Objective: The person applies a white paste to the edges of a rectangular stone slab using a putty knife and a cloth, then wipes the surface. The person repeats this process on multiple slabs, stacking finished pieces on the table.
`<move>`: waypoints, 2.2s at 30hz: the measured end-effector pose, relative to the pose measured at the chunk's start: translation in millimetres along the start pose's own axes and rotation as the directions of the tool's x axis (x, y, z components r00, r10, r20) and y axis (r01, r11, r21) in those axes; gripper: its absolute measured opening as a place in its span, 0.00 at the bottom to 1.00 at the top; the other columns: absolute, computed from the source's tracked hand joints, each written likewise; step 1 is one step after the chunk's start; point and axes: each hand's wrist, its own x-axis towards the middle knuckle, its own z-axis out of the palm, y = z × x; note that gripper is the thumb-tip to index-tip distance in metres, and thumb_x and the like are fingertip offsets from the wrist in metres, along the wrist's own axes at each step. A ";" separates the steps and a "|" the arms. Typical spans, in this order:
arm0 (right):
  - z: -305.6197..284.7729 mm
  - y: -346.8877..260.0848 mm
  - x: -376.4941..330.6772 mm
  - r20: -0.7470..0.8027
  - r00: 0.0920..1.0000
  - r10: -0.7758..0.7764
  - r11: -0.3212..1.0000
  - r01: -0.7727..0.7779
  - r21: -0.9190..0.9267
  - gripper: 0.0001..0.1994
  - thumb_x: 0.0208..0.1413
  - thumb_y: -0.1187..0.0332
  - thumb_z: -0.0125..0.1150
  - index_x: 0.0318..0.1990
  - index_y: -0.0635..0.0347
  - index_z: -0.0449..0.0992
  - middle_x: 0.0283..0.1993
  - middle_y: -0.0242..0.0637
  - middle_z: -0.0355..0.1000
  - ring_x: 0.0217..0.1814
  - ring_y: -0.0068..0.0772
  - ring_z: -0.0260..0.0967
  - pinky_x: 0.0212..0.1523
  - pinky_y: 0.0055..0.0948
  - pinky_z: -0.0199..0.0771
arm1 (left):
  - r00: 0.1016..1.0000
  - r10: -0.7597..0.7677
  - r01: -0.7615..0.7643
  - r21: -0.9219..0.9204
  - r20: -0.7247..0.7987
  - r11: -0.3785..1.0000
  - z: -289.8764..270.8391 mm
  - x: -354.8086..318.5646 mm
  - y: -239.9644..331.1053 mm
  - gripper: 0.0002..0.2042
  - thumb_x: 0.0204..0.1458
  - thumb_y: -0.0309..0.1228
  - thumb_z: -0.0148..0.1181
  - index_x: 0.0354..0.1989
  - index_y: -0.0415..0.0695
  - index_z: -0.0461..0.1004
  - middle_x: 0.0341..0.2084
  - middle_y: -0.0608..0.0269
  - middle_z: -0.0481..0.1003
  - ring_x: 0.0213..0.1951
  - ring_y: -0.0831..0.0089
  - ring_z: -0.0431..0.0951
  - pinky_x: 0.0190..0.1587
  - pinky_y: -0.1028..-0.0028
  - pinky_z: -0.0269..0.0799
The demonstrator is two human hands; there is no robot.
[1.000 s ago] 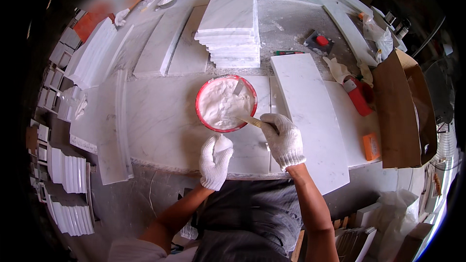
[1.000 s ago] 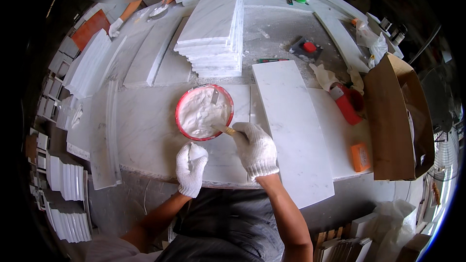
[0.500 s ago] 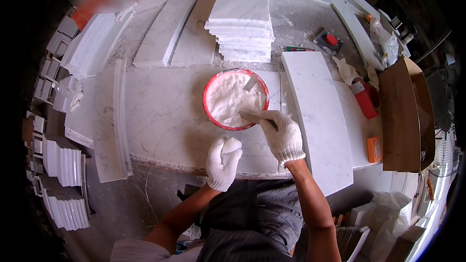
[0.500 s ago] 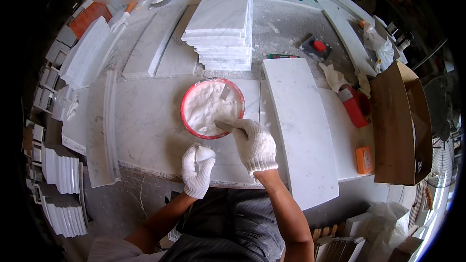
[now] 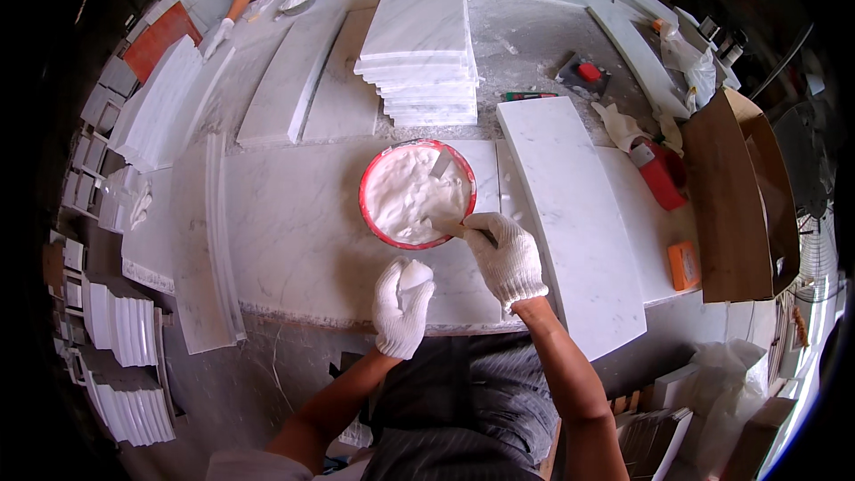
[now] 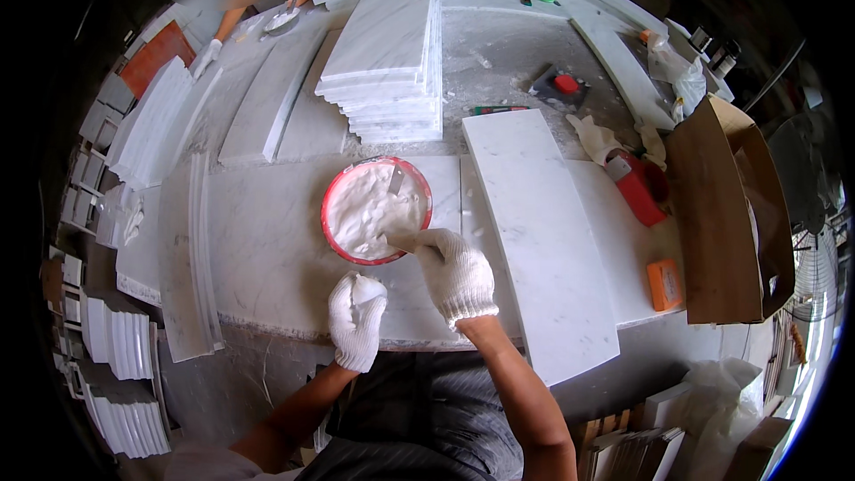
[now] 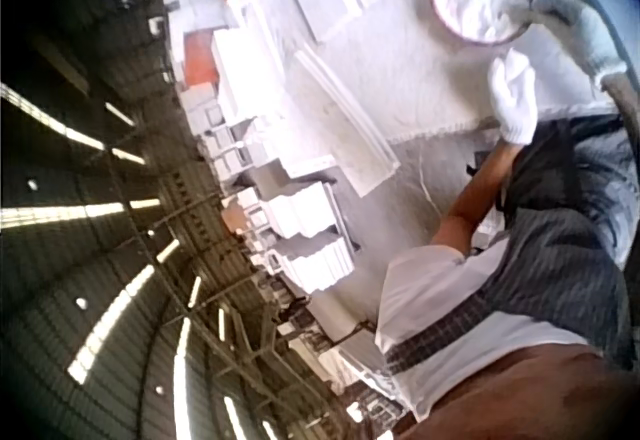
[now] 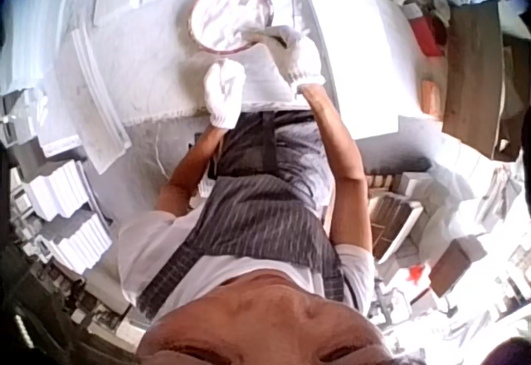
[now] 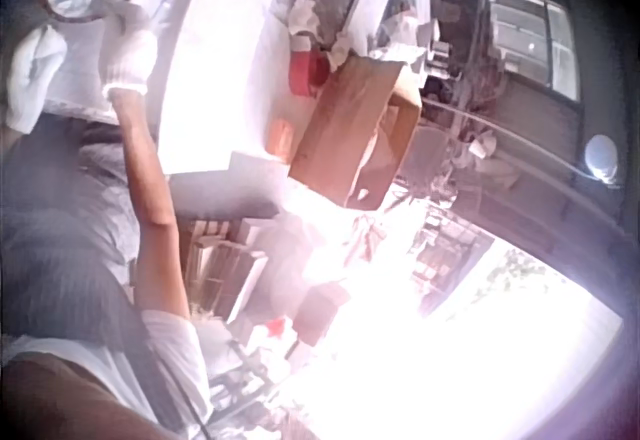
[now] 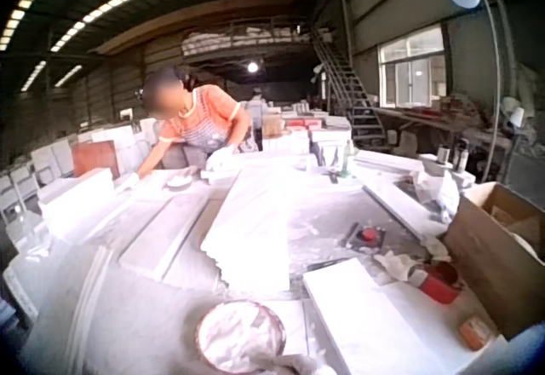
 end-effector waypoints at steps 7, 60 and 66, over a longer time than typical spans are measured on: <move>-3.2 -2.6 -1.9 -0.003 1.000 0.027 0.999 -0.027 0.026 0.08 0.56 0.70 0.62 0.42 0.61 0.79 0.36 0.45 0.77 0.36 0.38 0.77 0.41 0.31 0.75 | 1.000 -0.020 0.020 0.026 -0.003 0.999 0.7 1.1 3.0 0.27 0.50 0.25 0.69 0.58 0.34 0.66 0.53 0.51 0.71 0.53 0.64 0.74 0.57 0.66 0.69; -158.8 106.4 -256.6 -0.851 0.523 0.056 0.929 -0.340 -0.148 0.07 0.55 0.81 0.61 0.41 0.64 0.79 0.38 0.33 0.76 0.40 0.22 0.71 0.43 0.23 0.72 | 0.865 -0.129 0.261 -0.215 0.484 0.941 96.7 -47.5 112.2 0.23 0.51 0.15 0.63 0.56 0.40 0.64 0.44 0.60 0.72 0.42 0.75 0.74 0.45 0.73 0.76; -156.2 107.6 -250.4 -0.856 0.434 0.282 0.948 -0.265 0.179 0.09 0.54 0.80 0.62 0.43 0.63 0.79 0.39 0.35 0.76 0.40 0.23 0.72 0.43 0.23 0.72 | 0.850 -0.168 0.314 -0.224 0.500 0.922 96.8 -51.7 112.8 0.23 0.51 0.15 0.60 0.57 0.37 0.65 0.48 0.59 0.72 0.44 0.76 0.73 0.47 0.75 0.74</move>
